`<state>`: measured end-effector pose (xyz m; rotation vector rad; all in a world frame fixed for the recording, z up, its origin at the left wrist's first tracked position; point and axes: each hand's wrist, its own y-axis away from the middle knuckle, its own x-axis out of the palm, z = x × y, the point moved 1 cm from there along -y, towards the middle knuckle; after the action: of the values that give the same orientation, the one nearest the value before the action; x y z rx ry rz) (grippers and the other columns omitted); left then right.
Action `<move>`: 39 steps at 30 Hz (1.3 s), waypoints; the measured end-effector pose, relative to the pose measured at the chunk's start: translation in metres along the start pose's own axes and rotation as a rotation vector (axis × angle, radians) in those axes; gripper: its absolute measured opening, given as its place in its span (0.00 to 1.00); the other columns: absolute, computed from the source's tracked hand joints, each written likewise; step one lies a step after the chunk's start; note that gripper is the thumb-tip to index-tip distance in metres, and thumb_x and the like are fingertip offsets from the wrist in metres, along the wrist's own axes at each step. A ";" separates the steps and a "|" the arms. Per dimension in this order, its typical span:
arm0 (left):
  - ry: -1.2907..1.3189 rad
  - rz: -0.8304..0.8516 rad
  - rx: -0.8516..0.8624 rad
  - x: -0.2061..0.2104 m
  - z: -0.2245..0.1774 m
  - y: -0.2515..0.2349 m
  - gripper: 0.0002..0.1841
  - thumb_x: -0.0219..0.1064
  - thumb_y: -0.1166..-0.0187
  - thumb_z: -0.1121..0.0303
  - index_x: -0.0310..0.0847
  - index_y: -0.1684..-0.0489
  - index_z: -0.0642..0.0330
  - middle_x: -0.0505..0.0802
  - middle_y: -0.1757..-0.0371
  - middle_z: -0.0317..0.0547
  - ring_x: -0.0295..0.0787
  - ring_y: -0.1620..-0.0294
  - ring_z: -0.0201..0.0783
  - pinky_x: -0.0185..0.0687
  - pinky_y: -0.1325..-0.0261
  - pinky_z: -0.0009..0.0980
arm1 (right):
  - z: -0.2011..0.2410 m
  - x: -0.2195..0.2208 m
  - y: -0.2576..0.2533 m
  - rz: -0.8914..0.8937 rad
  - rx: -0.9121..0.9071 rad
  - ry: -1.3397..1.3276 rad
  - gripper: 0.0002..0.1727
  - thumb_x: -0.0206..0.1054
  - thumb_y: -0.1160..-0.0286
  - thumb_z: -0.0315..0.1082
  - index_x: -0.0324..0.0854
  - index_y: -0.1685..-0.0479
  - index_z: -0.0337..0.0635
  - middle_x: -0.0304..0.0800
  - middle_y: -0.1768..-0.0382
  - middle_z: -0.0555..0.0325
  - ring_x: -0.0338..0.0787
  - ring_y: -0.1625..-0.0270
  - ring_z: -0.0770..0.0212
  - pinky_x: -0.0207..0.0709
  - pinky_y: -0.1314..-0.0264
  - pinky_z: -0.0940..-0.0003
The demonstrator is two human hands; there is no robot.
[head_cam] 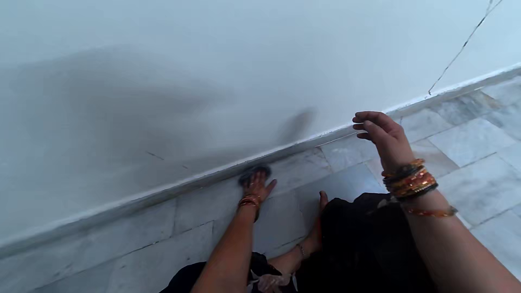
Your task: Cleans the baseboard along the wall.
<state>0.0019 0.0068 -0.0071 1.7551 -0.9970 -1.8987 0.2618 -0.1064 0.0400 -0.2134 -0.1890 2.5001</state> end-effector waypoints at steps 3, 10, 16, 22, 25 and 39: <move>0.165 -0.534 0.114 0.090 0.151 -0.112 0.46 0.44 0.10 0.37 0.58 0.11 0.76 0.60 0.09 0.76 0.47 0.05 0.71 0.33 0.05 0.64 | -0.001 -0.020 0.000 0.079 -0.119 0.313 0.19 0.56 0.13 0.40 0.84 0.35 0.41 0.90 0.39 0.53 0.91 0.42 0.64 0.85 0.39 0.62; 0.134 -0.256 -0.220 0.088 0.160 -0.121 0.58 0.51 0.17 0.28 0.32 0.04 0.70 0.38 0.03 0.67 0.29 0.01 0.64 0.32 0.04 0.59 | -0.015 0.002 0.000 0.571 0.146 0.687 0.21 0.58 0.09 0.40 0.79 0.27 0.37 0.89 0.36 0.40 0.89 0.34 0.43 0.77 0.28 0.39; -0.053 -0.189 0.097 0.078 0.011 -0.124 0.57 0.51 0.18 0.27 0.31 0.02 0.62 0.36 0.02 0.61 0.24 0.01 0.60 0.27 0.05 0.63 | 0.023 0.079 0.065 1.396 0.005 0.712 0.24 0.60 0.10 0.40 0.76 0.21 0.38 0.80 0.26 0.33 0.78 0.23 0.32 0.64 0.23 0.29; -0.190 -0.172 0.369 0.066 -0.110 -0.160 0.57 0.47 0.19 0.24 0.33 0.02 0.63 0.38 0.01 0.59 0.25 0.01 0.59 0.29 0.05 0.63 | 0.036 0.053 0.062 1.054 -0.137 0.629 0.17 0.55 0.10 0.36 0.83 0.39 0.35 0.89 0.45 0.39 0.88 0.37 0.39 0.79 0.37 0.40; -0.226 -0.129 0.488 0.054 -0.166 -0.159 0.55 0.48 0.17 0.27 0.32 0.02 0.62 0.38 0.01 0.55 0.27 0.00 0.56 0.30 0.04 0.61 | 0.030 0.043 0.054 0.728 -0.212 0.473 0.15 0.56 0.14 0.33 0.88 0.46 0.37 0.93 0.52 0.46 0.92 0.45 0.48 0.83 0.43 0.49; -0.296 0.031 0.507 0.016 -0.230 -0.130 0.44 0.49 0.08 0.41 0.31 0.01 0.57 0.38 0.00 0.46 0.35 0.00 0.51 0.36 0.05 0.57 | 0.000 0.038 0.020 0.323 -0.070 -0.021 0.16 0.55 0.13 0.29 0.89 0.46 0.33 0.92 0.53 0.49 0.90 0.54 0.63 0.84 0.48 0.65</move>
<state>0.2475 0.0275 -0.1042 1.7134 -1.7288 -2.0515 0.2198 -0.1001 0.0321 -0.2635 -0.2692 2.8194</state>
